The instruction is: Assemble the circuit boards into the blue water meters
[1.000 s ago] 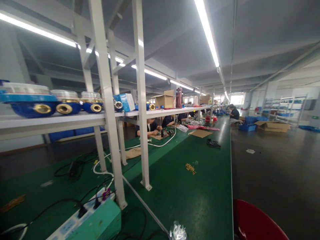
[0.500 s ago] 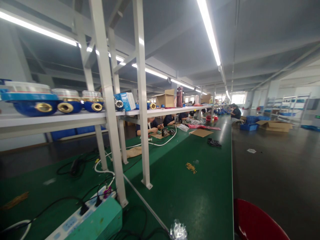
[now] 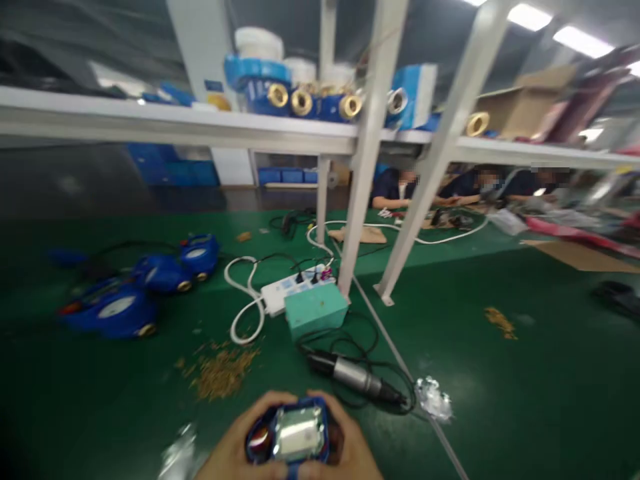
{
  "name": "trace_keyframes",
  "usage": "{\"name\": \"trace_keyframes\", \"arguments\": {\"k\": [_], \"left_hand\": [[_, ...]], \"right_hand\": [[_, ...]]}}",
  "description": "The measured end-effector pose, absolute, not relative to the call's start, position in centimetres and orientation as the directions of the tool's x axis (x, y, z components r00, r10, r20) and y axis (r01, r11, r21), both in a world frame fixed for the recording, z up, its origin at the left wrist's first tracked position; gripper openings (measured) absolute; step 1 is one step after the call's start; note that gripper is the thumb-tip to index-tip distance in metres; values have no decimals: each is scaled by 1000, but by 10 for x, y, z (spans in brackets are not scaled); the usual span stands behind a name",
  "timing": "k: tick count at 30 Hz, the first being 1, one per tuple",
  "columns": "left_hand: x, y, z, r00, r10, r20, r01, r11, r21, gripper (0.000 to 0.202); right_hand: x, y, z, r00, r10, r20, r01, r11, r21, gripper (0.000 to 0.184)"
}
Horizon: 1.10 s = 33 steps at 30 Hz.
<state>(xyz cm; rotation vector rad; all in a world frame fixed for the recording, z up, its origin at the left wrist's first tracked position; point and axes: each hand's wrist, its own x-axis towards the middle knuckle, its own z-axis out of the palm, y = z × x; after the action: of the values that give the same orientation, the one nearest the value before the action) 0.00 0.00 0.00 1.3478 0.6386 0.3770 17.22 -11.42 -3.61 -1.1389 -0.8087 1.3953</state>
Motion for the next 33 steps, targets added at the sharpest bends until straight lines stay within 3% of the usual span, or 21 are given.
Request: {"name": "trace_keyframes", "arguments": {"k": [2,7,11,12,14,16,18,22,24,28,33], "left_hand": [[-6,4,-4,837,518,-178,74,214,974,73],[-12,-1,-8,830,529,-177,60,232,971,69],[-12,-4,-10,836,519,-179,72,220,973,69],[-12,-4,-11,835,521,-177,78,206,975,69],[-13,-3,-11,835,523,-170,80,191,978,69],[-14,-2,-10,831,531,-166,85,174,981,68],[-14,-2,-9,821,547,-164,86,166,982,68],[-15,-3,-8,816,557,-155,62,182,981,70],[-15,-3,-9,824,550,-135,53,162,985,69],[-15,-2,-10,835,541,-105,29,147,989,67],[-15,-2,-10,831,549,-85,-1,154,988,65]], "right_hand": [[165,-115,-45,111,972,-209,-390,-151,-908,93],[165,-136,-49,146,938,-314,-264,-269,-926,83],[201,-134,-31,-10,927,-376,-246,-367,-897,97],[214,-126,-23,-67,914,-401,-190,-406,-894,98],[233,-102,-5,-48,928,-370,79,-366,-927,69],[237,-66,7,40,982,-186,364,-188,-912,42],[222,-26,10,-118,989,-94,659,8,-753,27],[171,42,-13,-205,965,-162,816,77,-573,11],[154,61,-27,-224,947,-229,880,96,-466,8],[146,70,-38,-242,908,-343,947,143,-287,18],[146,64,-36,-235,886,-400,968,174,-181,22]]}}
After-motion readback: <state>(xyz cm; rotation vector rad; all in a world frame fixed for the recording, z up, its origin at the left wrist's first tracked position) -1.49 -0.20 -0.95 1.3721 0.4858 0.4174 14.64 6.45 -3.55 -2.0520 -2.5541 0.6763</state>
